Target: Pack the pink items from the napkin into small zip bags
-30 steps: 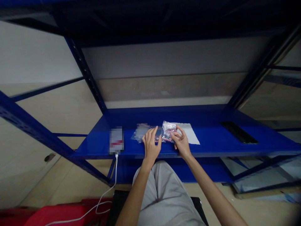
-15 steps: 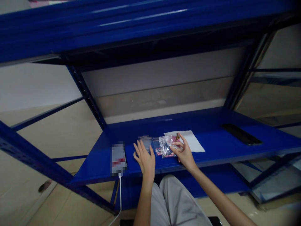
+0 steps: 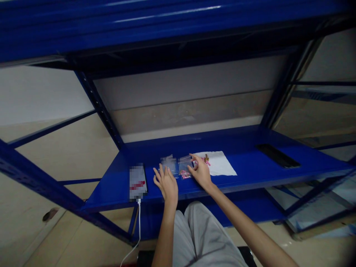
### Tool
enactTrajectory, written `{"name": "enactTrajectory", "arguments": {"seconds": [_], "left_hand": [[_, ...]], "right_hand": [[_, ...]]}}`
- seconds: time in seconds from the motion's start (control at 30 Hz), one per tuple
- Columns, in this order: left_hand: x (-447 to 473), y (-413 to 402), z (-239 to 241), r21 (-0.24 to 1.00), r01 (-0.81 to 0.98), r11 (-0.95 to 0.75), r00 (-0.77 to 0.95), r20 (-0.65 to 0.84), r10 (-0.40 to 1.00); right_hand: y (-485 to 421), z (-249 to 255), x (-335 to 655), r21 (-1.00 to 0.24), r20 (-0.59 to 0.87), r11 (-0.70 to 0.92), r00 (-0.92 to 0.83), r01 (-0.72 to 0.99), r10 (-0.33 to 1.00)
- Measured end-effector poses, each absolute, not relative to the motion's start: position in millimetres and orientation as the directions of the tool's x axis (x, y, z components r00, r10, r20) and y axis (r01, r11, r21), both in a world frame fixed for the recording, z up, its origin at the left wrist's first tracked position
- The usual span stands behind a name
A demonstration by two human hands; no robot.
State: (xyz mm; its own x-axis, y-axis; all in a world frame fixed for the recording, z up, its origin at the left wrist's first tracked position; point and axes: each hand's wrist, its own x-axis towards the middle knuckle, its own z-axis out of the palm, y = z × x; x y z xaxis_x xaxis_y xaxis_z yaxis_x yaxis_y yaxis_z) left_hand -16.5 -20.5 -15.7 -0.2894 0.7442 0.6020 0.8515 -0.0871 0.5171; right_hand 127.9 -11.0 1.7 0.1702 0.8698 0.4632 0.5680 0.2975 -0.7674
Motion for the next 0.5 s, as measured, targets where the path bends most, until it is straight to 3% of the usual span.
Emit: {"name": "enactTrajectory", "arguments": {"seconds": [0.13,0.27,0.4,0.5], "left_hand": [[-18,-24,-11,0.571,0.809,-0.138,-0.321,0.626,0.71],[-21,-29,-6,0.587,0.777,-0.228,-0.325,0.683,0.654],[-25,-33,-5,0.581,0.733,-0.354,-0.305,0.746,0.592],[-26,-36,-6,0.533,0.712,-0.456,-0.204,0.779,0.593]], "right_hand": [[-14,-1,129,-0.642,0.471,0.233,0.137,0.73,0.871],[-19,3,132,-0.627,0.479,0.26,0.1,0.734,0.872],[-25,12,134,-0.764,0.522,0.316,0.25,0.563,0.815],[-32,19,140,-0.915,0.368,0.296,0.269,0.274,0.89]]}}
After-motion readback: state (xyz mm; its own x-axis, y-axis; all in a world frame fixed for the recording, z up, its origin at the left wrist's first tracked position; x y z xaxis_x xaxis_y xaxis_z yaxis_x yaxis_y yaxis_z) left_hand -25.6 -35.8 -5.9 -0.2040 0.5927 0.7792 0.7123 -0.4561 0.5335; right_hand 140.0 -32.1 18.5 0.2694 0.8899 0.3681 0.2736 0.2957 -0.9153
